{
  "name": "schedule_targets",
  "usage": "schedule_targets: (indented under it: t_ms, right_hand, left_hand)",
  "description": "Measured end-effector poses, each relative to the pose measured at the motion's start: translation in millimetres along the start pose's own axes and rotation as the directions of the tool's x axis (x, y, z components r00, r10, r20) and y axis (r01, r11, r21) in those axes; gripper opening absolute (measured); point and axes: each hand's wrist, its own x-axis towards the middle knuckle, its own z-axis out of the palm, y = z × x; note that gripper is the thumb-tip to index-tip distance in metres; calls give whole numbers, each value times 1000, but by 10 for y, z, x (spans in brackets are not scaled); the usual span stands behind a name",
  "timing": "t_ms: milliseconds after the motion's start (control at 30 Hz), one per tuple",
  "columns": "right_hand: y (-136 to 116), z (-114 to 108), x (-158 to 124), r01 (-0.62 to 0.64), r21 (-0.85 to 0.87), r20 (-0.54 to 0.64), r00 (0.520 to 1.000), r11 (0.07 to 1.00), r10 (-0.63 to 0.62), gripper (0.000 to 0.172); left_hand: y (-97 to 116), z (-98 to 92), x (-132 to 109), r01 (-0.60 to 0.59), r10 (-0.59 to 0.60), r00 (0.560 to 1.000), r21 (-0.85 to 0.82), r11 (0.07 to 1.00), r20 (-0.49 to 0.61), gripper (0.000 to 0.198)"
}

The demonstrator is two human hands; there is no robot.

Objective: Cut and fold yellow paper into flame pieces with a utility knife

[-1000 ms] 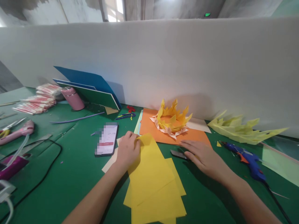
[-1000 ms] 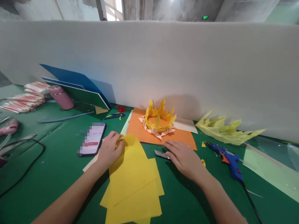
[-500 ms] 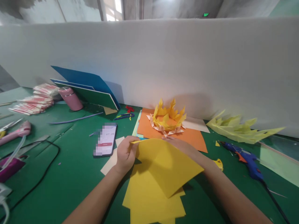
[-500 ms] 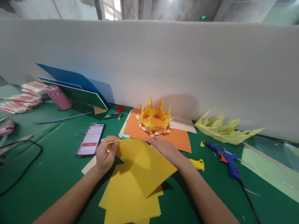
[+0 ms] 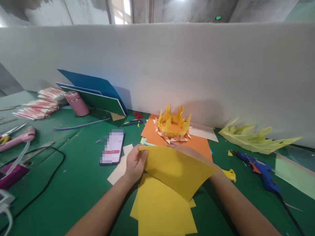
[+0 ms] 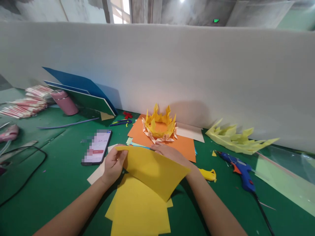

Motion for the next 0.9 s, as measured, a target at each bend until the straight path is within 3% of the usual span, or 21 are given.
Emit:
schedule_targets:
  t_ms: [67, 167, 200, 267, 367, 500, 700, 767, 800, 867, 900]
  right_hand:
    - [-57, -50, -111, -54, 77, -28, 998, 996, 56, 30]
    - [-103, -139, -312, -138, 200, -99, 982, 970, 160, 43]
    - [-110, -167, -373, -206, 334, -103, 962, 920, 253, 48]
    - [-121, -212, -468, -253, 491, -54, 946, 834, 319, 67]
    - [-139, -241, -549, -312, 592, -16, 917, 743, 398, 72]
    - [-167, -219, -593, -391, 560, -142, 824, 731, 549, 48]
    - [-94, -202, -637, -373, 612, -265, 734, 697, 625, 48]
    - [-25, -237, -659, -270, 606, -464, 644, 748, 608, 46]
    - [8, -262, -667, -182, 576, -604, 563, 797, 565, 43]
    - [57, -319, -671, 43, 473, -840, 324, 880, 435, 35]
    - [71, -344, -667, 122, 432, -887, 238, 894, 396, 30]
  left_hand:
    - [36, 23, 8, 148, -151, 988, -83, 986, -36, 29]
    - [94, 63, 49, 352, -374, 925, -221, 910, -65, 34]
    - [108, 72, 66, 412, -441, 895, -254, 875, -66, 36]
    - [126, 81, 98, 491, -526, 846, -263, 830, -81, 36]
    - [135, 77, 117, 540, -572, 816, -245, 805, -81, 37]
    - [163, 72, 100, 567, -591, 805, -222, 793, -56, 35]
    - [182, 50, 96, 551, -576, 814, -222, 805, -68, 37]
    - [138, 34, 106, 544, -574, 815, -240, 804, -80, 39]
    - [109, 28, 111, 544, -578, 812, -257, 799, -79, 43]
    - [50, 21, 114, 545, -590, 804, -312, 778, -67, 49]
    - [26, 21, 112, 543, -592, 804, -332, 771, -60, 51]
